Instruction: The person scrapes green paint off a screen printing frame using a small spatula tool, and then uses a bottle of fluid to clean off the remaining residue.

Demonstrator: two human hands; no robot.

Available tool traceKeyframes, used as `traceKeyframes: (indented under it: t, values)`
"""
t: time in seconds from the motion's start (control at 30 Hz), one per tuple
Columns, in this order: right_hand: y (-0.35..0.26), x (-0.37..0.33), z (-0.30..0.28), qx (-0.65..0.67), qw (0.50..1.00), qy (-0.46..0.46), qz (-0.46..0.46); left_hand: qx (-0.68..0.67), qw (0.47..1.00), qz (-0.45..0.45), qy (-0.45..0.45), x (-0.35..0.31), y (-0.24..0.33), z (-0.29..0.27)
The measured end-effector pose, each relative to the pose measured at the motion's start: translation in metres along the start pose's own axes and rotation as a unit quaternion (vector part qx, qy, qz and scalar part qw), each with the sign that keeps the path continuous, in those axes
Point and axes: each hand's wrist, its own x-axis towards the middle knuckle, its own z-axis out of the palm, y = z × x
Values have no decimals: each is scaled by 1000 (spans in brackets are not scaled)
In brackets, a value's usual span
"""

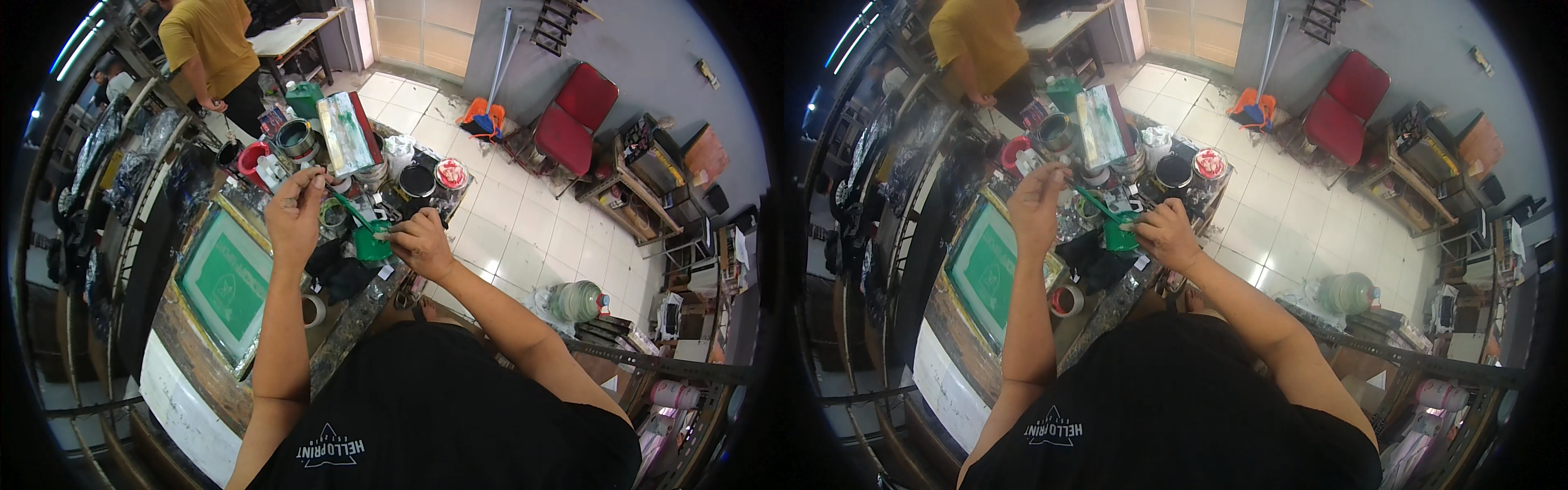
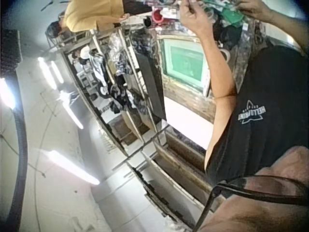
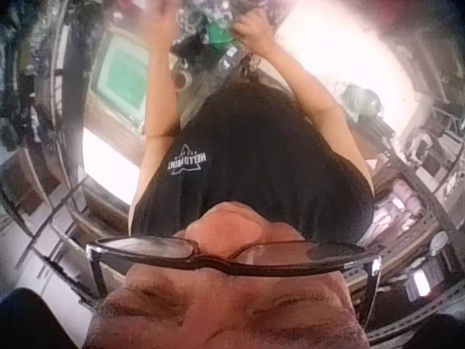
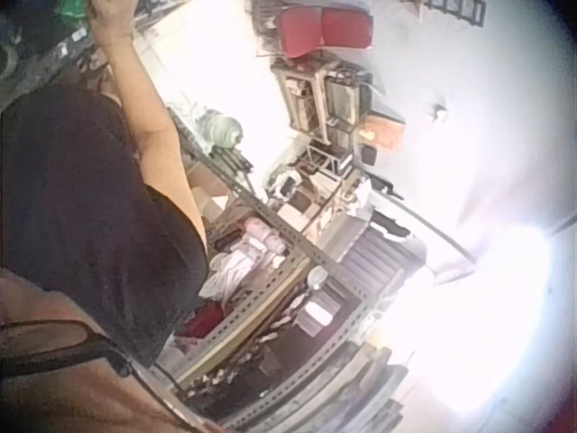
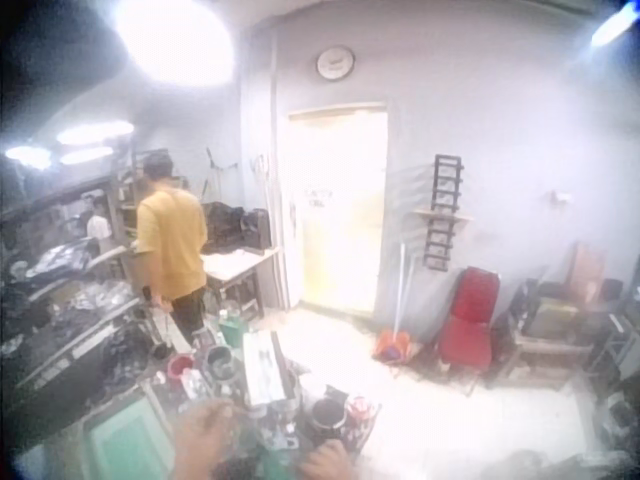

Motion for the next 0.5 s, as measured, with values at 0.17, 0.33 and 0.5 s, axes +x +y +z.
traceKeyframes:
  t: [0.17, 0.33, 0.5]
  values:
    - [11, -14, 7, -31, 999, -23, -13, -10, 1000, -22, 13, 1, -1, -3]
    - [7, -7, -10, -7, 1000, -27, 11, -2, 999, -44, 15, 0, 9, -5]
    - [-4, 24, -25, 38, 999, 31, 3, 2, 1000, -2, 27, -2, -1, -1]
